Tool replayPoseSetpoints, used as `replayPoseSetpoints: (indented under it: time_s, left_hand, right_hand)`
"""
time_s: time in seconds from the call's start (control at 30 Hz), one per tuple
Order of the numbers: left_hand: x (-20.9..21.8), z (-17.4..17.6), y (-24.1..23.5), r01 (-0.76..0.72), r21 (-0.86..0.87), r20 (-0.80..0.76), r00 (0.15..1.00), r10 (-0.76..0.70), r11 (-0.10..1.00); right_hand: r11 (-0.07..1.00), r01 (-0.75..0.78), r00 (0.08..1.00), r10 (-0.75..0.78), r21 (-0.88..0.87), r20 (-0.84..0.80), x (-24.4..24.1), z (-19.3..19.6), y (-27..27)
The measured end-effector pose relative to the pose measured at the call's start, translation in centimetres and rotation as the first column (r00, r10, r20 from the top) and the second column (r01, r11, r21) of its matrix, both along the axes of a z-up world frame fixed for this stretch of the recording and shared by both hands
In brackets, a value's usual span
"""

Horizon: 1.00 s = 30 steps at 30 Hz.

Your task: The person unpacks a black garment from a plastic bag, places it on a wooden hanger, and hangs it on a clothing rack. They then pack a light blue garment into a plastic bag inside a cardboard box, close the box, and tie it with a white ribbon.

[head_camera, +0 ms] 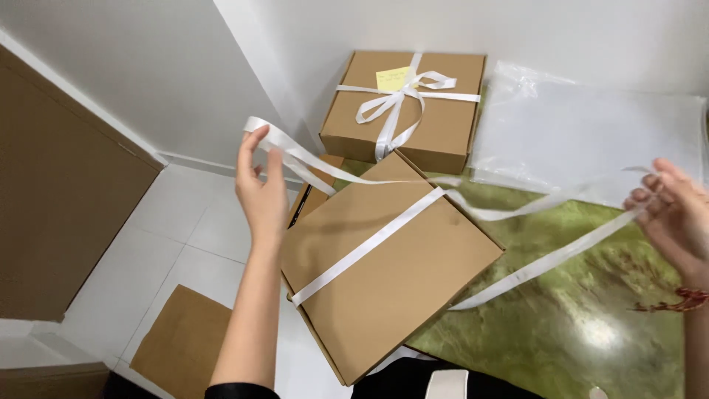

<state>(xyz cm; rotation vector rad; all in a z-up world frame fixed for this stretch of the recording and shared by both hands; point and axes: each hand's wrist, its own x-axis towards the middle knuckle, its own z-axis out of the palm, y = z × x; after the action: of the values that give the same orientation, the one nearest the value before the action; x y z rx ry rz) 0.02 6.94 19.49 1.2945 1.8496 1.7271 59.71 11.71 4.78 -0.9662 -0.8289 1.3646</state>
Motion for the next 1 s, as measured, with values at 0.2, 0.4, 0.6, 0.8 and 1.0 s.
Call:
replayPoseSetpoints:
  time_s: [0.2,0.4,0.6,0.8,1.0]
  left_hand:
    - [1.1,-4.4,0.9,0.117,-0.315,0.06,0.993,-0.103,0.942]
    - [6.1,-13.5,1.0,0.378,-0.48,0.168,0.925,-0.34,0.791]
    - [9.6,-21.0,-1.8,0.398,-0.748,-0.07,0.749,-0.659,0.531]
    - [11.2,-20.2,-5.3,0.28,-0.712,-0.441,0.535,-0.72,0.644]
    - [10.8,-20.0,-5.6,0.26,-0.657,-0.497,0.557,-0.666,0.708]
  right_hand:
    - [0.948,0.292,0.704,-0.303,0.126,0.642,4.8,-1.8,-3.7]
    - [0.84,0.106,0.985,-0.014,-0.532,0.174,-11.2,2.8,-9.8]
    - [0.586,-0.261,0.943,-0.014,-0.768,-0.331,-19.5,-5.8,-12.9]
    - [0.602,-0.204,0.967,0.001,-0.772,-0.255,-24.8,-3.4,-11.6]
    - [0.663,-0.179,0.98,0.055,-0.727,-0.19,-27.7,-1.1,-10.6]
